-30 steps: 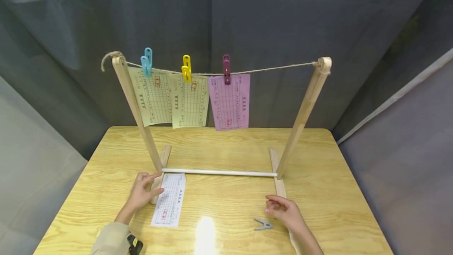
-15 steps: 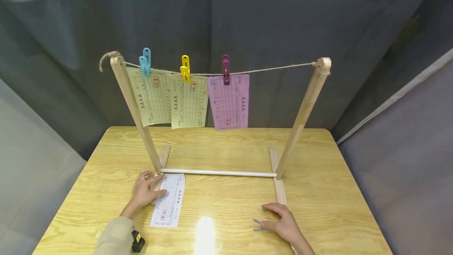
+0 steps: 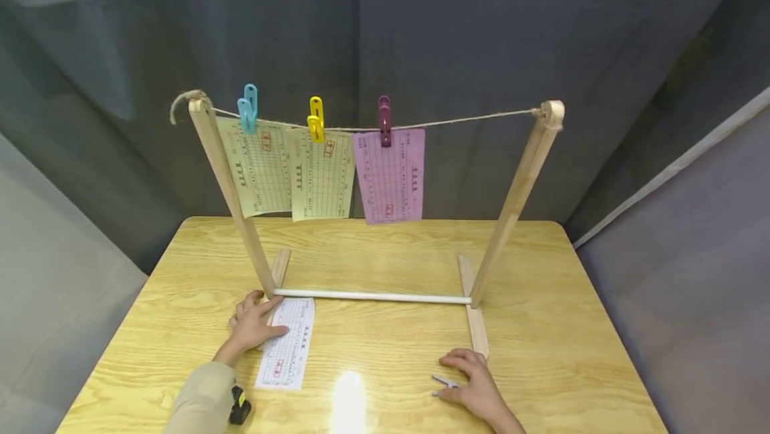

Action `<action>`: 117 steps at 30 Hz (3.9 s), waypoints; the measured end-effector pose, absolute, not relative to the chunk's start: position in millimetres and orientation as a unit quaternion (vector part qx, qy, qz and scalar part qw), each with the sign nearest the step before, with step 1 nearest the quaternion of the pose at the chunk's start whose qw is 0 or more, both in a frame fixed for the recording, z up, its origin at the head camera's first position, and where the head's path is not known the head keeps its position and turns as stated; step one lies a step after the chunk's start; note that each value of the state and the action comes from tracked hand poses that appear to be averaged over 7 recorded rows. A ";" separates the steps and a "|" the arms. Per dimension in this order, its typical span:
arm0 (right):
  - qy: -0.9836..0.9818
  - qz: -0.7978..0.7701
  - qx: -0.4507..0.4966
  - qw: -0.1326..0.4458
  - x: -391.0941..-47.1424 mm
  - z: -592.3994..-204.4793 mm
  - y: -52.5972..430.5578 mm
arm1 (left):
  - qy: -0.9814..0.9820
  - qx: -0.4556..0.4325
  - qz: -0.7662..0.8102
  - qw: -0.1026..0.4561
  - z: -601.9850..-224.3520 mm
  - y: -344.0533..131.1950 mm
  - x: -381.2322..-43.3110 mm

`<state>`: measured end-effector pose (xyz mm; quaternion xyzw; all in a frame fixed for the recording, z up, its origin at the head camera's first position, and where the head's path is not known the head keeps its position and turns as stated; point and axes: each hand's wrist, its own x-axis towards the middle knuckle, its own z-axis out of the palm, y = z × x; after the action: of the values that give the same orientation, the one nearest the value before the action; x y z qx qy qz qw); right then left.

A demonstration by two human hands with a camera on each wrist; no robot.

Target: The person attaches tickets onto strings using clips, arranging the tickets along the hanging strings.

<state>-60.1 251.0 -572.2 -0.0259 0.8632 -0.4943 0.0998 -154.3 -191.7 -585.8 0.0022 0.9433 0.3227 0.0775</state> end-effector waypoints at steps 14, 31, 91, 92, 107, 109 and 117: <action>0.889 -0.445 -0.094 0.059 -59.1 -582.6 250.1 | 0.949 0.010 0.302 0.089 -587.4 -186.6 -150.1; 0.855 -0.510 0.024 0.091 -62.4 -568.0 246.5 | 0.936 -0.015 0.348 0.049 -587.5 -179.8 -148.6; 0.715 -0.680 0.147 0.068 -67.0 -530.4 242.6 | 0.876 0.075 0.473 -0.065 -504.6 -170.4 -134.3; 0.714 -0.681 0.146 0.068 -67.2 -530.0 242.4 | 0.876 0.078 0.471 -0.065 -502.1 -169.4 -134.1; 0.719 -0.678 0.142 0.061 -66.7 -526.8 241.9 | 0.855 0.168 0.476 -0.121 -461.8 -154.6 -133.0; 0.717 -0.680 0.139 0.065 -67.1 -526.1 243.1 | 0.850 0.177 0.479 -0.131 -457.5 -152.5 -133.9; 0.725 -0.681 0.081 0.061 -72.6 -515.3 253.8 | 0.838 0.197 0.490 -0.136 -439.1 -143.2 -136.2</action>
<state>-72.6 253.8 -515.3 0.0814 0.7248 -0.6814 0.0611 -136.2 -143.2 -439.1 0.1972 0.8384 0.4896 -0.1359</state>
